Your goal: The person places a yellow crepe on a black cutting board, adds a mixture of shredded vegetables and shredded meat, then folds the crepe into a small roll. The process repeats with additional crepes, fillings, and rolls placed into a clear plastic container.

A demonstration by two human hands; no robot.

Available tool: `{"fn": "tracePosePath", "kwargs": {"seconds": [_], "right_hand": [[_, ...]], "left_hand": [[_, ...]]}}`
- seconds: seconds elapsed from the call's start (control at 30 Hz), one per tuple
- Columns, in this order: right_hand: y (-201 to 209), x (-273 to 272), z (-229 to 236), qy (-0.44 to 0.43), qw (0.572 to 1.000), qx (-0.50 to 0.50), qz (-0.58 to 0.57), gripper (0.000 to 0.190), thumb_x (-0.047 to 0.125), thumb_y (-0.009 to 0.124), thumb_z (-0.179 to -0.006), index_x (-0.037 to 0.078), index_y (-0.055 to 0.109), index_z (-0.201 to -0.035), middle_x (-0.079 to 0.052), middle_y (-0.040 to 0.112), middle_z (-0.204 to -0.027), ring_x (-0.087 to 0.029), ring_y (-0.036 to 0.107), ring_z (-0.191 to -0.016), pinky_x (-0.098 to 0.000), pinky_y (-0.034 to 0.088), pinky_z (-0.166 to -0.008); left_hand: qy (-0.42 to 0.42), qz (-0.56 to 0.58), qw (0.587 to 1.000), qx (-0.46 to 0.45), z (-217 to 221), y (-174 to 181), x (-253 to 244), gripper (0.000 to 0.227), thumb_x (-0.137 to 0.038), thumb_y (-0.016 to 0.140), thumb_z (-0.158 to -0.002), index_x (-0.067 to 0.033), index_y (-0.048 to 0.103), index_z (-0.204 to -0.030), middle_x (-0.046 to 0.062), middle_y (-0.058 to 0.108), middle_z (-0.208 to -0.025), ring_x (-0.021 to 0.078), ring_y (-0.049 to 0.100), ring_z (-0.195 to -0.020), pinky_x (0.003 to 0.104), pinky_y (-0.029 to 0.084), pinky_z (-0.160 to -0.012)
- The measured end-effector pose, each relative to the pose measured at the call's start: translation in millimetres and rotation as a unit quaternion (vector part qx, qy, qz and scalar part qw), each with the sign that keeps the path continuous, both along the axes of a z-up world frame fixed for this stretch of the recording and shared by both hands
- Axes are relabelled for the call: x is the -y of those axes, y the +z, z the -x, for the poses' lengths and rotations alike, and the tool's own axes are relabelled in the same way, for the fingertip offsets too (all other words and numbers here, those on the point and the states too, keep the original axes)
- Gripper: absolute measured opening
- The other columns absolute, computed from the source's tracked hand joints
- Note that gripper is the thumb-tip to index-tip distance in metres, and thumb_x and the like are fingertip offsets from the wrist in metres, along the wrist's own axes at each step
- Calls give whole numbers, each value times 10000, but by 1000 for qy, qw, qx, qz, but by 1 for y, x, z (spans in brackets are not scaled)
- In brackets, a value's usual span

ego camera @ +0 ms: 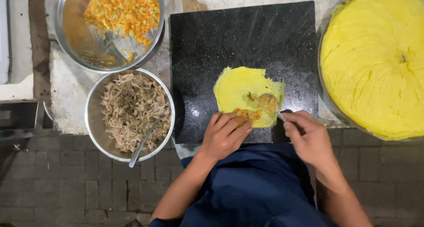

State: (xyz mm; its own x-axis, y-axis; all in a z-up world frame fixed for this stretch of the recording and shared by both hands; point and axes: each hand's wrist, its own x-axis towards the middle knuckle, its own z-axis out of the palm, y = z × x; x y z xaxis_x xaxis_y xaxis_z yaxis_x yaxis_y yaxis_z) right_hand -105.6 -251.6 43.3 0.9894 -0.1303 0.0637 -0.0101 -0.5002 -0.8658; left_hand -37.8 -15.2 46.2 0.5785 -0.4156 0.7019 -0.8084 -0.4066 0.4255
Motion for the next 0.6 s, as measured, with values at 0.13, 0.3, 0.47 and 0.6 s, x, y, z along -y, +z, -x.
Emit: {"fn": "tracePosePath", "kwargs": {"seconds": [0.13, 0.3, 0.47, 0.6], "right_hand": [[40, -1, -30, 36, 985, -12, -168, 268, -50, 524, -929, -30, 669, -1154, -106, 579, -717, -160, 579, -432, -329, 536, -487], [93, -43, -124, 199, 980, -25, 15, 297, 124, 567, -994, 74, 634, -1278, -28, 626, -857, -101, 666, -572, -216, 505, -645], [109, -170, -225, 265, 958, -105, 11, 339, 173, 529, -992, 99, 605, -1314, -75, 690, -948, -150, 690, -805, -290, 602, -666], [7, -223, -311, 286, 925, 162, 188, 294, 129, 535, -830, 88, 731, -1044, -169, 732, -1010, -388, 659, -936, -452, 480, -746]], "left_hand": [[23, 24, 999, -17, -6, -6, -28, 65, -179, 742, -887, -137, 753, -935, 27, 687, -878, 221, 626, -810, 309, 442, -680], [13, -130, 980, -151, -11, -14, -37, 477, -414, 667, -920, -132, 581, -1295, 70, 626, -1270, 318, 599, -1114, 476, 430, -789], [36, -131, 987, -88, -8, -35, -16, 182, -294, 660, -875, -154, 628, -987, -3, 612, -1059, 231, 558, -1003, 395, 356, -782], [21, -130, 991, -21, -7, -49, -19, 138, -246, 543, -989, -159, 650, -975, 24, 608, -1070, 232, 550, -1025, 412, 347, -782]]}}
